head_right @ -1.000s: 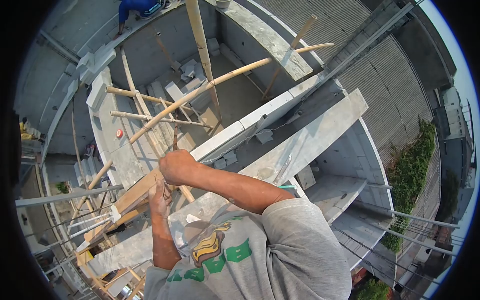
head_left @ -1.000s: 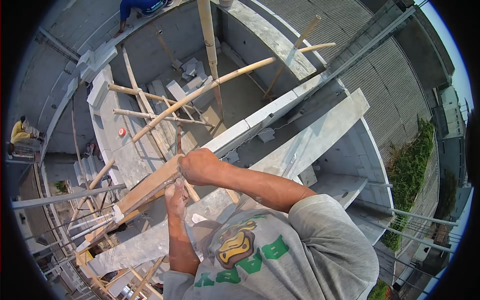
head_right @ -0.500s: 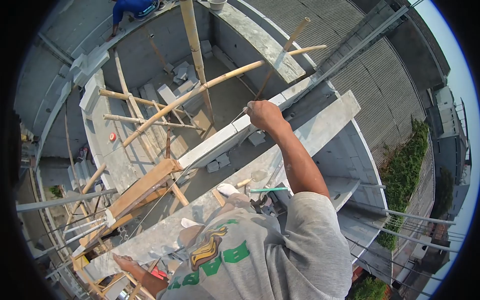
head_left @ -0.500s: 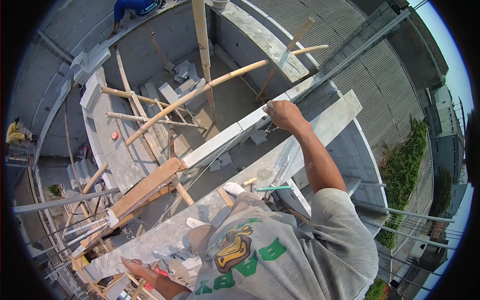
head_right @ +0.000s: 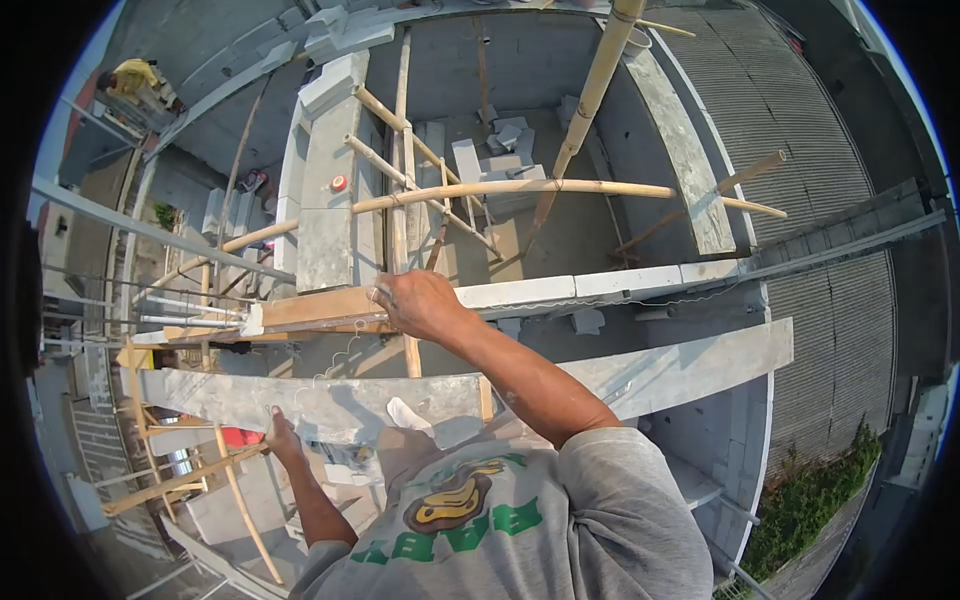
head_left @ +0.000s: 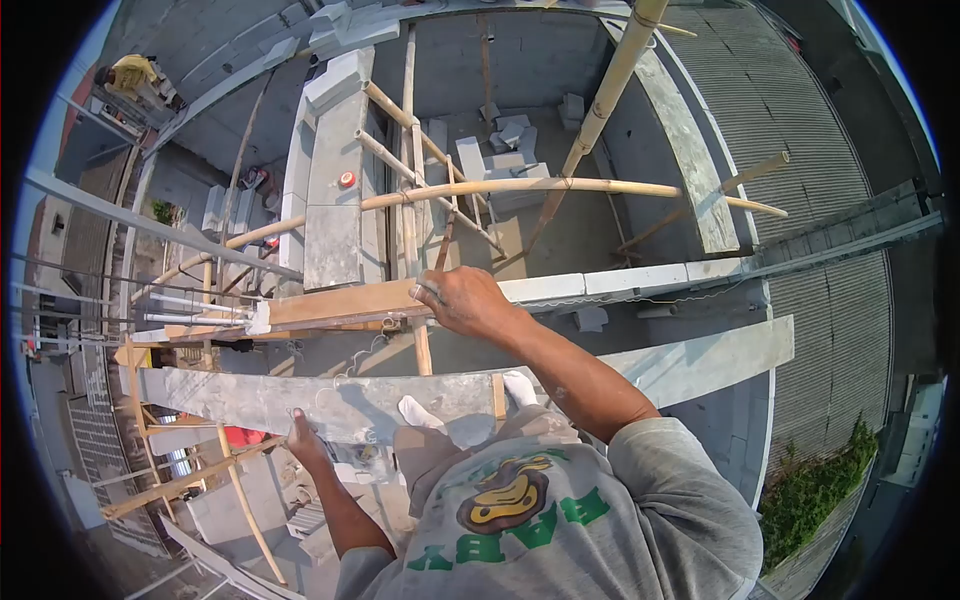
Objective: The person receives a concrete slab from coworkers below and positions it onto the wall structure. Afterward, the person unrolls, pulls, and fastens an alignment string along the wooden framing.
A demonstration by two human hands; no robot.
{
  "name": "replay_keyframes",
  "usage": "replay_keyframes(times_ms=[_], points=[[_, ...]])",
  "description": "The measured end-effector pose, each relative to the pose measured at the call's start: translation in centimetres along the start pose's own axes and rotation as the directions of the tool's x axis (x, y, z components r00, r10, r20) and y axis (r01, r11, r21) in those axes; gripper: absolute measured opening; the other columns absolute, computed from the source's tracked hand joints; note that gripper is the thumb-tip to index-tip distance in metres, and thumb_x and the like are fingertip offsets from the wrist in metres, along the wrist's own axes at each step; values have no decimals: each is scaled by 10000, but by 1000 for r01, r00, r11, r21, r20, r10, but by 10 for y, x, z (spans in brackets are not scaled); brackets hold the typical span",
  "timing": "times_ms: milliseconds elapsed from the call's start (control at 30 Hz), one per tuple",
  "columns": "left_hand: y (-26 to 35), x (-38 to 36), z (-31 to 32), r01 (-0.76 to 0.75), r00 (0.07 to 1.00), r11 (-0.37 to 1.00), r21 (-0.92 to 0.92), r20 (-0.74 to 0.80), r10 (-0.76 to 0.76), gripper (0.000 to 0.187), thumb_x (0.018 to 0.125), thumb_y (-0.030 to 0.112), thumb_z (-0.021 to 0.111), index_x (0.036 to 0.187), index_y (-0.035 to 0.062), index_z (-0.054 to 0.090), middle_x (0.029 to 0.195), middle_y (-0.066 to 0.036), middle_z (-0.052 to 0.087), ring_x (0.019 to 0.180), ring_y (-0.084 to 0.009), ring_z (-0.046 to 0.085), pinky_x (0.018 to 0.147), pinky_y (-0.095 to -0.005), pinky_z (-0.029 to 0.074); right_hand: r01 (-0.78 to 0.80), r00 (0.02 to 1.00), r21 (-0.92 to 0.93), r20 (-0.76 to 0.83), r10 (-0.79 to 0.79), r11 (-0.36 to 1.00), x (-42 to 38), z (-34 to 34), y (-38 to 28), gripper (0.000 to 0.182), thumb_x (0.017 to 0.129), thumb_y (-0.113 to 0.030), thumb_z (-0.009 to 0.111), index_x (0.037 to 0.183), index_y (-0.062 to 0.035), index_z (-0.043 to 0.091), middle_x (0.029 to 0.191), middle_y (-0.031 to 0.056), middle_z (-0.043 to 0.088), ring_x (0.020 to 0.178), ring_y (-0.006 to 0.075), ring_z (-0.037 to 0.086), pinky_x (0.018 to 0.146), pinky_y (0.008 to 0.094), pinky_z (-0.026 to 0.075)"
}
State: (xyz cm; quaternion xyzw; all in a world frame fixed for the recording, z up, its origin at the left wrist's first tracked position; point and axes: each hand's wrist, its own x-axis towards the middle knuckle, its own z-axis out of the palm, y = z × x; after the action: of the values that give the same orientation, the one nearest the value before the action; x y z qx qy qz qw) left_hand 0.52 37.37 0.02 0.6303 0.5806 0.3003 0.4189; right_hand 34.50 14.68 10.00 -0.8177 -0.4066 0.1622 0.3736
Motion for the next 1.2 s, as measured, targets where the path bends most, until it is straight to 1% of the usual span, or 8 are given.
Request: replay_keyframes(times_ms=[33,133,200,500,767,900,1033,1200], points=[[20,-19,4,115,993,993,6,-1,-115,480,838,373,553,516,37,436,493,23,350,480,-102,326,455,-267,255,-7,998,-5,56,8,1000,5,15,-6,259,853,-286,494,834,-41,575,659,216,574,666,402,560,624,478,434],[-11,-34,-11,-9,996,978,211,87,-10,508,830,423,522,516,26,473,467,-11,383,471,-119,352,475,-290,305,59,981,-77,187,-43,995,20,53,-18,256,854,-287,490,885,-53,589,712,213,591,704,388,574,641,467,446],[-30,-40,-26,100,980,953,287,135,-143,503,829,403,523,532,-2,498,483,-54,452,492,-148,419,522,-309,355,84,972,-81,226,-64,993,30,75,-24,249,850,-278,493,893,-52,589,734,215,594,727,383,578,651,462,450],[-103,9,-93,245,970,968,-64,29,-243,477,844,349,535,516,12,458,488,-10,419,493,-116,379,513,-274,318,94,936,-191,352,-22,977,99,172,-65,268,863,-276,464,896,-42,591,785,229,591,761,400,570,693,459,444],[-97,68,-164,395,910,918,-28,-124,-395,493,810,410,566,526,16,480,473,26,355,453,-90,308,460,-262,252,66,949,-153,314,-15,986,152,237,-121,312,877,-324,437,900,-43,571,774,237,594,764,403,576,682,466,451],[-118,83,-180,244,962,967,-76,-110,-252,473,811,397,574,527,29,485,484,42,338,449,-75,281,454,-251,223,56,933,-170,359,9,984,159,270,-144,294,863,-301,475,888,-37,602,782,230,593,778,389,574,689,434,447],[-136,95,-197,476,878,872,-109,12,-478,454,824,375,571,536,36,478,504,43,340,454,-56,240,446,-235,184,89,940,-251,342,3,964,161,299,-154,260,852,-270,464,857,-40,585,754,221,601,739,376,590,671,453,466],[-145,120,-225,414,910,909,-48,-7,-414,430,812,359,581,556,21,508,517,24,404,484,-83,327,480,-252,254,20,938,-310,335,89,951,163,308,-167,320,852,-323,456,888,-45,610,793,222,608,760,373,594,698,460,465]])
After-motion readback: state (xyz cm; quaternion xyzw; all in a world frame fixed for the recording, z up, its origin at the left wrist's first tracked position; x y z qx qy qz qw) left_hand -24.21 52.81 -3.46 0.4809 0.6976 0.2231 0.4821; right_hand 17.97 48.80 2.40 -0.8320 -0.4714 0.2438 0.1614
